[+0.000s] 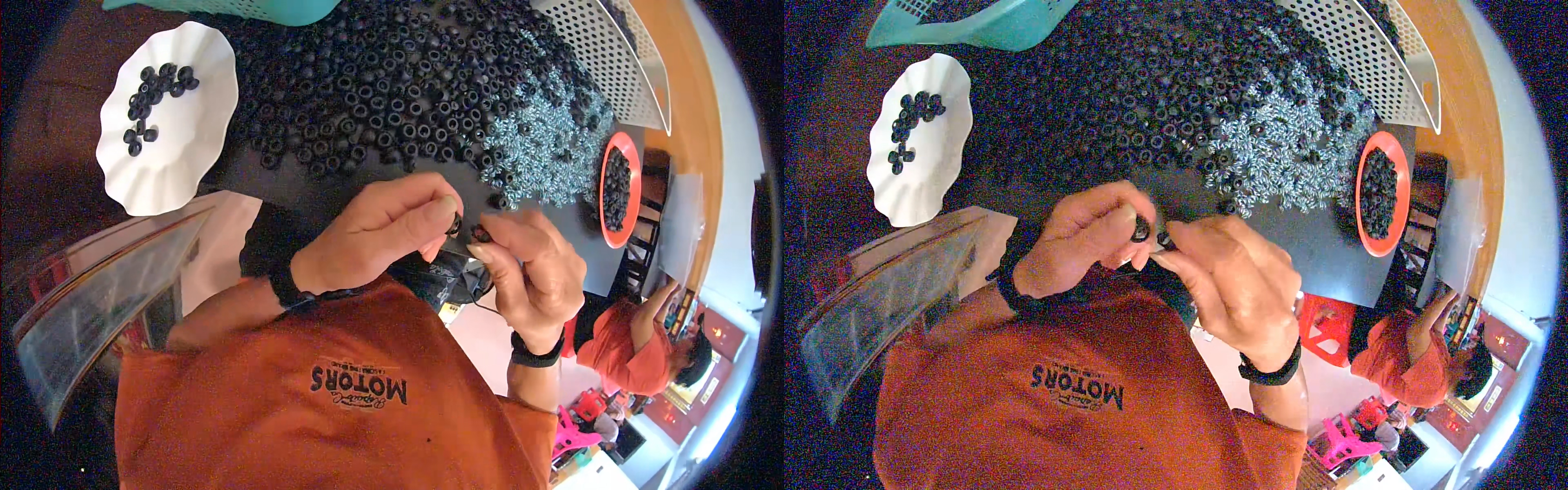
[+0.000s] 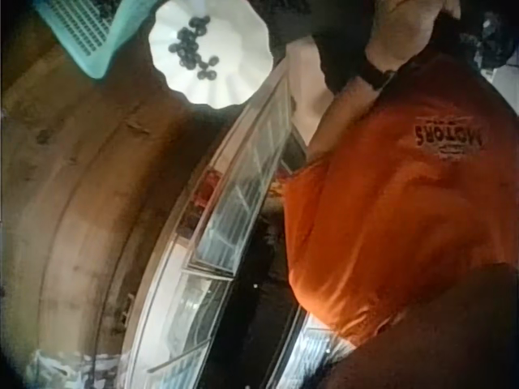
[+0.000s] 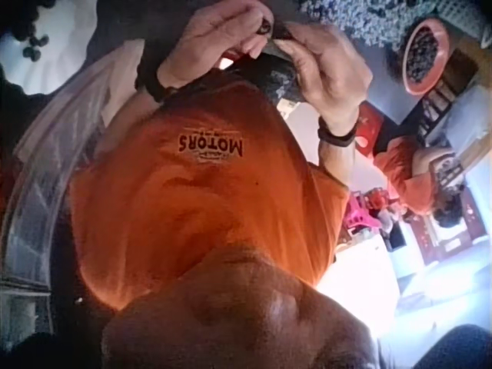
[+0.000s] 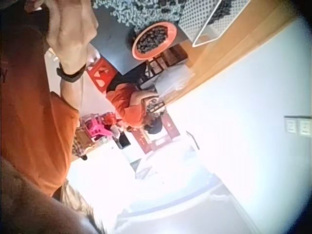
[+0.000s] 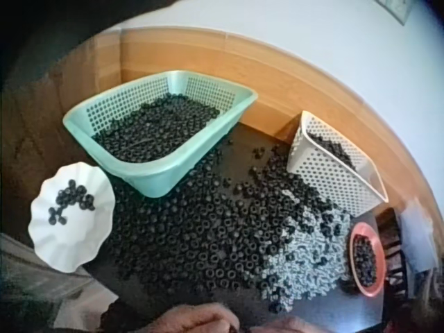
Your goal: The person is manually sorting and inspecting small black rubber rings at a manual workstation.
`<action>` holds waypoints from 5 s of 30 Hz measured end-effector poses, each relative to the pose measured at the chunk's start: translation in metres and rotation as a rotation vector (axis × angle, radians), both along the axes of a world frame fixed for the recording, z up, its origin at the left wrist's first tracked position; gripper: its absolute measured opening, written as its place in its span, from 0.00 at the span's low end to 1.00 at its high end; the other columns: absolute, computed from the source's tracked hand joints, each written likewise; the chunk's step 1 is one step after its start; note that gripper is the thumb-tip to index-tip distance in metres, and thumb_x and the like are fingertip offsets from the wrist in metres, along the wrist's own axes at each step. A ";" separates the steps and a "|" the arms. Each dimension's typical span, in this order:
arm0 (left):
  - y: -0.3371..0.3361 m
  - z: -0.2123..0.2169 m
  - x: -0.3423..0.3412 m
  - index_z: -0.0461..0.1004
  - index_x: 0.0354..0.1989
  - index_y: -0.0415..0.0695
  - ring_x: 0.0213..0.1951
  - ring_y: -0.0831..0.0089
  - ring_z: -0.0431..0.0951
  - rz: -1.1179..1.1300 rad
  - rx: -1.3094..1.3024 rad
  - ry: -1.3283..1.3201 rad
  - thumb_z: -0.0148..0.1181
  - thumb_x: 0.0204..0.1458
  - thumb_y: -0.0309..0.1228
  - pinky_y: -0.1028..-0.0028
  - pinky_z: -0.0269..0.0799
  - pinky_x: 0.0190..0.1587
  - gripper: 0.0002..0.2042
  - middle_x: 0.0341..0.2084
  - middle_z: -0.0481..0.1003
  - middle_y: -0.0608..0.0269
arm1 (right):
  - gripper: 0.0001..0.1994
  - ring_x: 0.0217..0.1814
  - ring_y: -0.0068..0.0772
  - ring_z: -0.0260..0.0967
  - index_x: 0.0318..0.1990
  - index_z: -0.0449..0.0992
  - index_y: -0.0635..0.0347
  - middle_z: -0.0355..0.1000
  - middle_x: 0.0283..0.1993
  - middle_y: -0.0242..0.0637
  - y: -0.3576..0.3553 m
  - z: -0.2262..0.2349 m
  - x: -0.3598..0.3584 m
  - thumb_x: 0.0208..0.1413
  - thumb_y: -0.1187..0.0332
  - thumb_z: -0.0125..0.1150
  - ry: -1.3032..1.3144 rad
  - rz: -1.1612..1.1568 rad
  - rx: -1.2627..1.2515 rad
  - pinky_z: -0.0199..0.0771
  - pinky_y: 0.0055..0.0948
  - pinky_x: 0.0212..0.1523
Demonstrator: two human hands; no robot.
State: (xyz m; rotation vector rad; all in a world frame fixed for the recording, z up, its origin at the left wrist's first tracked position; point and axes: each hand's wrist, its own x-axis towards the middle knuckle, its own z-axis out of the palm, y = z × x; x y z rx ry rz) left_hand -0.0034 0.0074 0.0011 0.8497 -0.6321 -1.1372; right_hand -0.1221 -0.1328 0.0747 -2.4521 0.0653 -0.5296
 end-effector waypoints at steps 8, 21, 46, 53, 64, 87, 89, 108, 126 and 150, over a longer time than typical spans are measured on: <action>0.003 0.000 0.002 0.68 0.39 0.42 0.25 0.86 0.63 -0.067 -0.016 -0.088 0.42 0.63 0.40 0.82 0.59 0.26 0.14 0.26 0.69 0.69 | 0.11 0.22 0.34 0.71 0.33 0.76 0.65 0.74 0.26 0.43 0.007 0.008 0.000 0.42 0.73 0.69 0.001 0.035 -0.080 0.69 0.26 0.22; 0.005 0.001 0.005 0.69 0.39 0.39 0.31 0.75 0.71 -0.057 -0.002 -0.386 0.42 0.62 0.39 0.75 0.67 0.33 0.15 0.31 0.70 0.62 | 0.13 0.20 0.35 0.69 0.33 0.75 0.63 0.73 0.24 0.41 0.015 0.011 -0.004 0.40 0.71 0.71 0.024 0.017 -0.196 0.67 0.28 0.20; 0.007 -0.008 0.011 0.72 0.35 0.40 0.30 0.54 0.76 -0.138 -0.121 -0.486 0.48 0.58 0.40 0.64 0.70 0.32 0.14 0.26 0.74 0.53 | 0.21 0.32 0.14 0.61 0.46 0.70 0.62 0.69 0.34 0.25 0.010 -0.006 0.002 0.43 0.73 0.71 0.475 -0.029 1.057 0.65 0.17 0.34; 0.005 -0.008 0.010 0.73 0.32 0.40 0.27 0.55 0.76 -0.142 -0.147 -0.406 0.48 0.58 0.40 0.64 0.68 0.29 0.15 0.24 0.74 0.53 | 0.18 0.33 0.14 0.62 0.43 0.71 0.63 0.70 0.34 0.25 0.009 -0.008 0.002 0.45 0.72 0.71 0.501 -0.029 1.093 0.66 0.17 0.34; 0.007 -0.007 0.013 0.73 0.27 0.41 0.24 0.56 0.75 -0.170 -0.042 -0.480 0.48 0.57 0.39 0.64 0.67 0.26 0.15 0.20 0.74 0.55 | 0.13 0.33 0.15 0.61 0.40 0.69 0.62 0.66 0.31 0.25 0.010 -0.024 0.000 0.50 0.70 0.66 0.440 0.055 1.229 0.63 0.17 0.34; 0.005 0.002 0.001 0.71 0.27 0.42 0.16 0.83 0.64 -0.008 0.059 -0.215 0.43 0.61 0.45 0.80 0.55 0.18 0.20 0.15 0.67 0.69 | 0.29 0.29 0.15 0.60 0.56 0.63 0.68 0.66 0.32 0.29 0.016 -0.017 -0.001 0.49 0.66 0.67 0.229 -0.021 1.053 0.60 0.15 0.28; 0.006 0.004 0.000 0.71 0.28 0.42 0.17 0.83 0.63 -0.017 0.035 -0.134 0.42 0.61 0.47 0.80 0.54 0.19 0.21 0.17 0.68 0.69 | 0.30 0.29 0.16 0.60 0.57 0.63 0.68 0.66 0.31 0.29 0.015 -0.008 -0.009 0.49 0.64 0.67 0.210 -0.138 1.011 0.60 0.15 0.29; 0.003 0.013 -0.008 0.70 0.36 0.39 0.18 0.86 0.62 -0.105 0.012 0.145 0.50 0.60 0.42 0.83 0.56 0.19 0.15 0.17 0.65 0.72 | 0.17 0.23 0.25 0.59 0.42 0.76 0.64 0.62 0.24 0.32 0.017 0.006 -0.011 0.42 0.74 0.68 0.052 0.044 0.267 0.59 0.24 0.22; 0.001 0.018 -0.009 0.69 0.33 0.40 0.18 0.87 0.62 -0.134 0.091 0.193 0.50 0.61 0.36 0.85 0.55 0.20 0.11 0.17 0.65 0.73 | 0.20 0.21 0.24 0.59 0.44 0.75 0.65 0.64 0.24 0.33 0.015 -0.008 -0.018 0.40 0.75 0.70 -0.012 -0.050 0.086 0.59 0.23 0.21; -0.009 0.015 -0.013 0.69 0.34 0.40 0.16 0.87 0.61 -0.049 0.190 -0.007 0.50 0.60 0.35 0.83 0.54 0.19 0.10 0.17 0.64 0.74 | 0.16 0.23 0.39 0.67 0.43 0.73 0.63 0.66 0.26 0.40 0.009 -0.019 -0.020 0.44 0.74 0.66 0.032 -0.110 0.117 0.69 0.32 0.23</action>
